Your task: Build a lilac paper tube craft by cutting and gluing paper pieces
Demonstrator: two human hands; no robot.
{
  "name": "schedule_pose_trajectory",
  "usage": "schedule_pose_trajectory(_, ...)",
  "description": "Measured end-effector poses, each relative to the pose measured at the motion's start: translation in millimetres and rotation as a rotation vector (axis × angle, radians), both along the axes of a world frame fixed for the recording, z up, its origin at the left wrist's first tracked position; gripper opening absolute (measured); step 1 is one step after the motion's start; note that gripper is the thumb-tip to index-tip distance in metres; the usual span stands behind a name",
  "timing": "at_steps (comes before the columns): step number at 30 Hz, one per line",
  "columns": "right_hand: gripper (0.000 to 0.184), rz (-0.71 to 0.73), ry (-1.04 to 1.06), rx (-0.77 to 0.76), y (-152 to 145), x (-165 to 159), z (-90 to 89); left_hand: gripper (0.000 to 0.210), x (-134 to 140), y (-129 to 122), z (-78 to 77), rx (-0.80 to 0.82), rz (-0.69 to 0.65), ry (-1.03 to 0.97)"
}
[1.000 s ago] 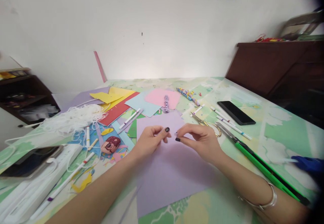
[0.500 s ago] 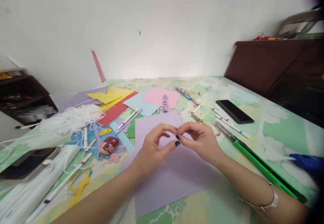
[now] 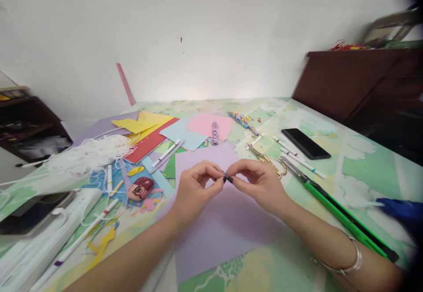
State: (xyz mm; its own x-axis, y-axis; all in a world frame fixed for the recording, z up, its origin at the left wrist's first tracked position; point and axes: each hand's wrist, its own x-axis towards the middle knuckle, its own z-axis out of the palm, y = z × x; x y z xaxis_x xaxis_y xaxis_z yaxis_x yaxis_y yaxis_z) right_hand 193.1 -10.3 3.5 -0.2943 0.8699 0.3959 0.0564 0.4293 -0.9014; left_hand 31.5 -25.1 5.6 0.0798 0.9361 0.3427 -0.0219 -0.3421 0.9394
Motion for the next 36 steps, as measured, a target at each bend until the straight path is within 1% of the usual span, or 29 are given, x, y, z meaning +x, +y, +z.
schedule_pose_trajectory(5,0.008,-0.025,0.004,-0.025,-0.6,-0.9,-1.3,0.009,-0.9,0.9,-1.1,-0.023,-0.007,-0.003)
schedule_pose_trajectory(12,0.008,-0.046,0.047,-0.004,-0.4,-1.6,-3.5,0.010,-1.2,1.6,-0.2,-0.072,0.006,-0.018)
schedule_pose_trajectory(20,0.010,-0.059,0.052,-0.015,-0.2,-2.2,-4.9,0.009,-1.8,3.0,-1.7,-0.072,0.008,-0.004)
schedule_pose_trajectory(29,0.015,-0.046,0.059,-0.003,-3.0,-2.7,-1.7,0.011,-3.6,3.9,-2.1,-0.057,-0.081,-0.034)
schedule_pose_trajectory(36,0.011,-0.072,0.064,-0.042,-4.1,-2.5,-0.5,0.011,-4.4,5.6,-0.7,-0.081,-0.064,-0.039)
